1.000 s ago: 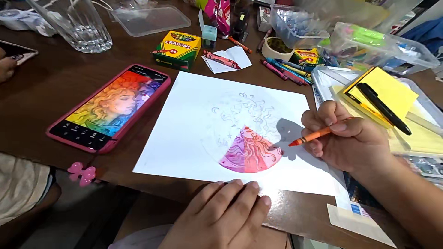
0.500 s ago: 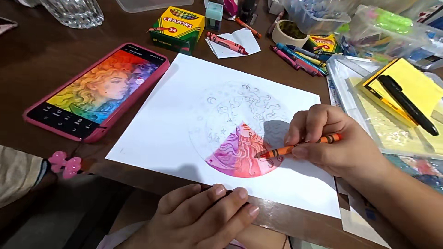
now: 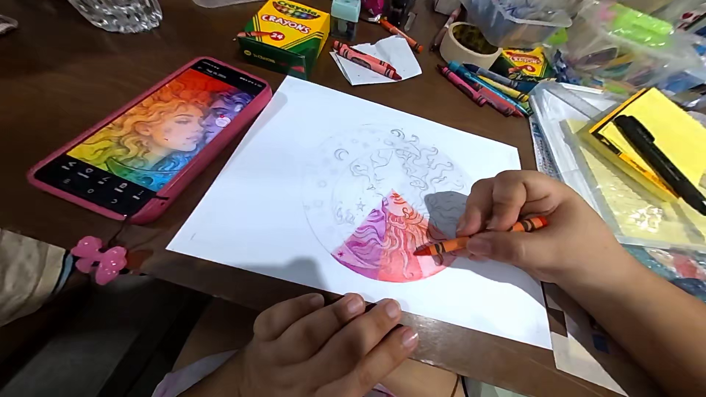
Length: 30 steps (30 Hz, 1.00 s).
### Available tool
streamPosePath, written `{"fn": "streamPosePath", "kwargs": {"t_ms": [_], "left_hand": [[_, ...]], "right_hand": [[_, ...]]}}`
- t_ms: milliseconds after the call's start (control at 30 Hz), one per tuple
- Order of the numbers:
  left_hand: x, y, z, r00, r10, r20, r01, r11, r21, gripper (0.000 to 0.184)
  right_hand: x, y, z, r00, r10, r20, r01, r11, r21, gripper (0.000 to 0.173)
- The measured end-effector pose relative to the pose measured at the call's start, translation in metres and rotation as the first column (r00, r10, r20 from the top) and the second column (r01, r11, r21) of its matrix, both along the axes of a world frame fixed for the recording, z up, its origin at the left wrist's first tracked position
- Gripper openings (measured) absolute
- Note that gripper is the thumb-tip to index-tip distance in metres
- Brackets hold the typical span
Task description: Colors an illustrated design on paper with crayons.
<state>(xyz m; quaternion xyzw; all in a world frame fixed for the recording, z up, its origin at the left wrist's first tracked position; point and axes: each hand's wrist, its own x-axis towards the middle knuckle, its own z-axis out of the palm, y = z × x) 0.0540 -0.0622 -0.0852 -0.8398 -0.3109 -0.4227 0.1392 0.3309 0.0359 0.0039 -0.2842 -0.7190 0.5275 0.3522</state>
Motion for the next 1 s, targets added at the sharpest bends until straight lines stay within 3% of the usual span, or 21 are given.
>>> {"fn": "streamPosePath", "kwargs": {"t_ms": [1000], "left_hand": [[0.0001, -0.0003, 0.0000, 1.000, 0.001, 0.011, -0.001, 1.000, 0.002, 0.028]], "right_hand": [[0.0011, 0.0004, 0.0007, 1.000, 0.009, 0.015, -0.008, 1.000, -0.028, 0.020]]}}
